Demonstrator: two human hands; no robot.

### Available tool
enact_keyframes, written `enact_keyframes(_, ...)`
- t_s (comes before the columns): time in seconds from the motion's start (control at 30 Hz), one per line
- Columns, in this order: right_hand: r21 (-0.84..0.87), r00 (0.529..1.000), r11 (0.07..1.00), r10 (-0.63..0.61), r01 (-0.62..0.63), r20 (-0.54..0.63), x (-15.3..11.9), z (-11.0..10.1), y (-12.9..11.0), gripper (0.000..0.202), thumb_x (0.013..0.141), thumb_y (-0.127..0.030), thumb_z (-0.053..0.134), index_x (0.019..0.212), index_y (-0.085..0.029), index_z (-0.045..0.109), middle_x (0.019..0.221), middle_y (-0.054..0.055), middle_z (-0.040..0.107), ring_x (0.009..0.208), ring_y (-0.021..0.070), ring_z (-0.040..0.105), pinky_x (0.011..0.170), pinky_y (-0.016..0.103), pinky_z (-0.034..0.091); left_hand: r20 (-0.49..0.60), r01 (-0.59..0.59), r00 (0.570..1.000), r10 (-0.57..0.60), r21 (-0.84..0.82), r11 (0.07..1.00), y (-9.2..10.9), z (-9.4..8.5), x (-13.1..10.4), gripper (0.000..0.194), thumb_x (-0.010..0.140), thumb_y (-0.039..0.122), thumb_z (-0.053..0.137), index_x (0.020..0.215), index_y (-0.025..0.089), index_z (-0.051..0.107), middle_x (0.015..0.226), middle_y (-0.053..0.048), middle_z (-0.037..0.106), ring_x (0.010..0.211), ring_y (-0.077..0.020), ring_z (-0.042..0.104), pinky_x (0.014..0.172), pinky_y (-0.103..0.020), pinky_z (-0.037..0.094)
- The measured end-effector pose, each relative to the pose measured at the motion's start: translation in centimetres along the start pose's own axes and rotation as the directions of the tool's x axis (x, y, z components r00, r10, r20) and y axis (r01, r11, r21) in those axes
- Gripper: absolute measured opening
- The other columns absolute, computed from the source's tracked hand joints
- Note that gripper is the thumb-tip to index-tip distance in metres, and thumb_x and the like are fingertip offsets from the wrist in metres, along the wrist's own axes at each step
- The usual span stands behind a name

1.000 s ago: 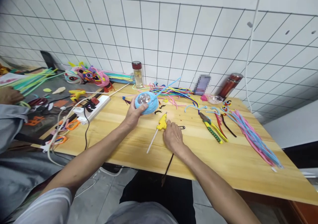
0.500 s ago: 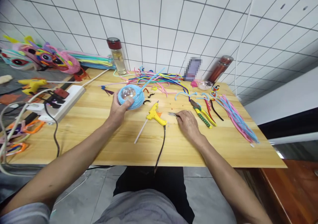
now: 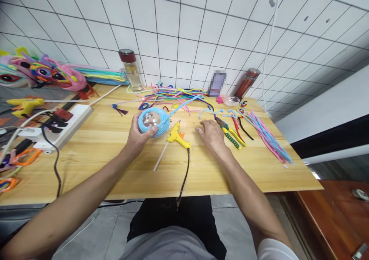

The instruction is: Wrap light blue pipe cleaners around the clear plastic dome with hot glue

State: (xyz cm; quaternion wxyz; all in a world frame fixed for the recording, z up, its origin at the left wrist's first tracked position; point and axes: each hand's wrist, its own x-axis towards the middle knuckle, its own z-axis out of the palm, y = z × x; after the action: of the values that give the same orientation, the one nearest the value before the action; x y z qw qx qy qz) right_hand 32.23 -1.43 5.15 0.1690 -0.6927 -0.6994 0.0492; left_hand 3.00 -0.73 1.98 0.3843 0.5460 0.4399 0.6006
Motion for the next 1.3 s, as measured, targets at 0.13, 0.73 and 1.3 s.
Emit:
enact_keyframes(0.13,-0.169,0.984,0.973,0.170,-0.158,0.056,-0.2,0.4,2.9,0.029,0.100,-0.030,0.062,0.122,-0.016,0.075,0.118,0.018,0.079,0.107,0.0324,0.074,0.089,0.041,0.054,-0.003,-0.016,1.000,0.016,-0.007,1.000,0.1,-0.1,0.1,0.084,0.071,0.052,0.090,0.141,0.023,0.053,0.137,-0.012,0.069,0.126,-0.0310,0.070,0.114,-0.048,0.056)
enact_keyframes(0.73,0.055,0.993,0.992,0.112,-0.114,0.027,3.9,2.8,0.9,0.021,0.098,-0.015,0.055,0.101,-0.016,0.075,0.119,0.022,0.077,0.118,0.0332,0.070,0.104,0.044,0.049,0.075,0.053,0.996,-0.053,-0.001,0.999,0.3,0.5,-0.5,0.092,0.068,0.054,0.091,0.143,0.021,0.050,0.137,-0.013,0.067,0.128,-0.0326,0.068,0.117,-0.053,0.051)
enact_keyframes(1.3,0.916,0.988,0.375,-0.102,0.144,-0.114,-1.8,2.5,-8.0,0.033,0.083,-0.052,0.085,0.097,-0.027,0.070,0.115,0.005,0.069,0.095,0.0215,0.067,0.084,0.038,0.059,0.195,0.107,0.977,-0.088,-0.091,0.990,0.9,0.9,-1.2,0.087,0.072,0.056,0.090,0.139,0.022,0.044,0.135,-0.012,0.066,0.123,-0.0296,0.069,0.109,-0.047,0.056)
